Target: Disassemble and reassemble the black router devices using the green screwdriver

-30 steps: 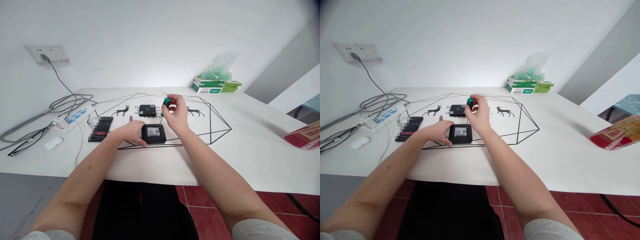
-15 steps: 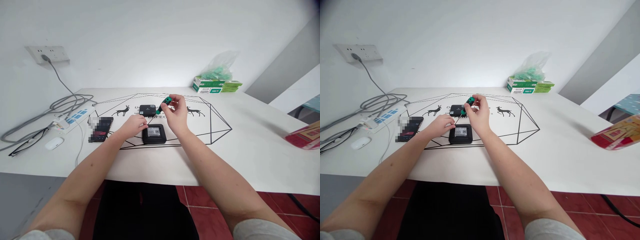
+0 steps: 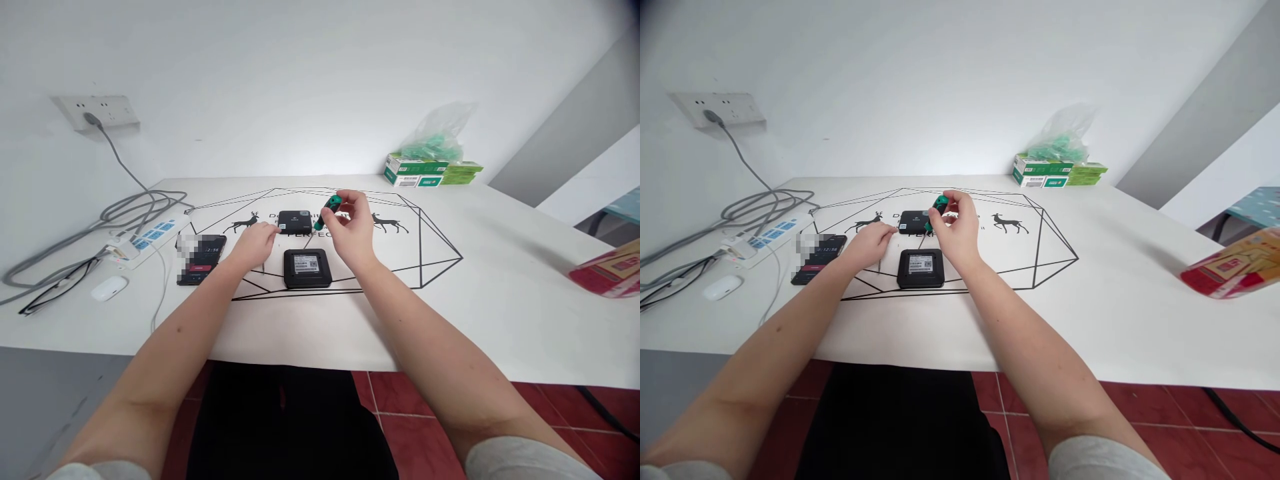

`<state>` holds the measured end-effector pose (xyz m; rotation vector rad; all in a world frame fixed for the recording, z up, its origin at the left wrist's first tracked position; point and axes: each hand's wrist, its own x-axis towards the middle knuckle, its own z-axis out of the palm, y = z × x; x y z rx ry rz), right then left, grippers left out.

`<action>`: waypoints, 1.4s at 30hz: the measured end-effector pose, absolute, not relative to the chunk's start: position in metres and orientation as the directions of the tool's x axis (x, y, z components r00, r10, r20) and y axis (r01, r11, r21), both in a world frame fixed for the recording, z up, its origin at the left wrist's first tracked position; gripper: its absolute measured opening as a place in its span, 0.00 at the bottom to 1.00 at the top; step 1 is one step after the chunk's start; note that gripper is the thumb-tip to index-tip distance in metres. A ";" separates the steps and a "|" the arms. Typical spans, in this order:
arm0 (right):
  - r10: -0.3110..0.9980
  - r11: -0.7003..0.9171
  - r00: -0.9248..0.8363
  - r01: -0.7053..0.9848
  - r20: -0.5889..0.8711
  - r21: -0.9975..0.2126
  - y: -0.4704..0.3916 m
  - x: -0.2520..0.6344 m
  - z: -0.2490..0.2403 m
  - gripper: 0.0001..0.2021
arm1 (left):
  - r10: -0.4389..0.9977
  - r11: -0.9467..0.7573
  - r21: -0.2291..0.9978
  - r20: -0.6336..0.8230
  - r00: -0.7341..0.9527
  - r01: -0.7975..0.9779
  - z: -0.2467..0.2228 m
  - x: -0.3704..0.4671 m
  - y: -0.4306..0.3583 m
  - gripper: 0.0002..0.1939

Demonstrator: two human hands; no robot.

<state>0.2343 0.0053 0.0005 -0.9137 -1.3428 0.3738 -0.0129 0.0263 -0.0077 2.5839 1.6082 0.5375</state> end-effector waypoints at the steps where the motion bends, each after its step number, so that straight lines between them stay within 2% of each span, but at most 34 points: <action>1: 0.702 0.619 0.236 0.264 0.672 -0.740 0.005 0.234 0.001 0.17 | 0.870 -0.491 0.258 0.181 0.458 0.832 -0.004 -0.014 0.022 0.23; 2: 0.698 0.623 0.236 0.265 0.676 -0.736 0.005 0.235 0.001 0.17 | 0.851 -0.519 0.297 0.084 0.519 0.802 0.000 -0.014 0.017 0.25; 4: 0.692 0.631 0.231 0.269 0.684 -0.728 0.006 0.235 0.001 0.17 | 0.802 -0.523 0.328 -0.124 0.585 0.787 0.006 -0.014 0.008 0.42; 6: 0.684 0.638 0.224 0.277 0.694 -0.718 0.006 0.235 -0.001 0.17 | 0.797 -0.498 0.307 -0.206 0.567 0.811 0.009 -0.011 0.000 0.55; 8: 0.675 0.645 0.215 0.293 0.706 -0.706 0.007 0.234 -0.002 0.17 | 0.803 -0.485 0.291 -0.226 0.552 0.825 0.010 -0.008 -0.004 0.60; 19: 0.669 0.664 0.118 0.348 0.734 -0.662 0.004 0.230 -0.002 0.16 | 0.722 -0.620 0.336 -0.109 0.683 0.709 -0.004 0.017 -0.010 0.56; 24: 0.654 0.676 0.079 0.386 0.752 -0.628 0.004 0.230 -0.003 0.16 | 0.681 -0.685 0.319 -0.037 0.731 0.655 -0.013 0.017 -0.007 0.52; 42: 0.618 0.756 -0.154 0.386 0.771 -0.528 0.006 0.232 -0.005 0.24 | 0.652 -0.699 0.347 -0.048 0.757 0.625 -0.014 0.012 -0.004 0.55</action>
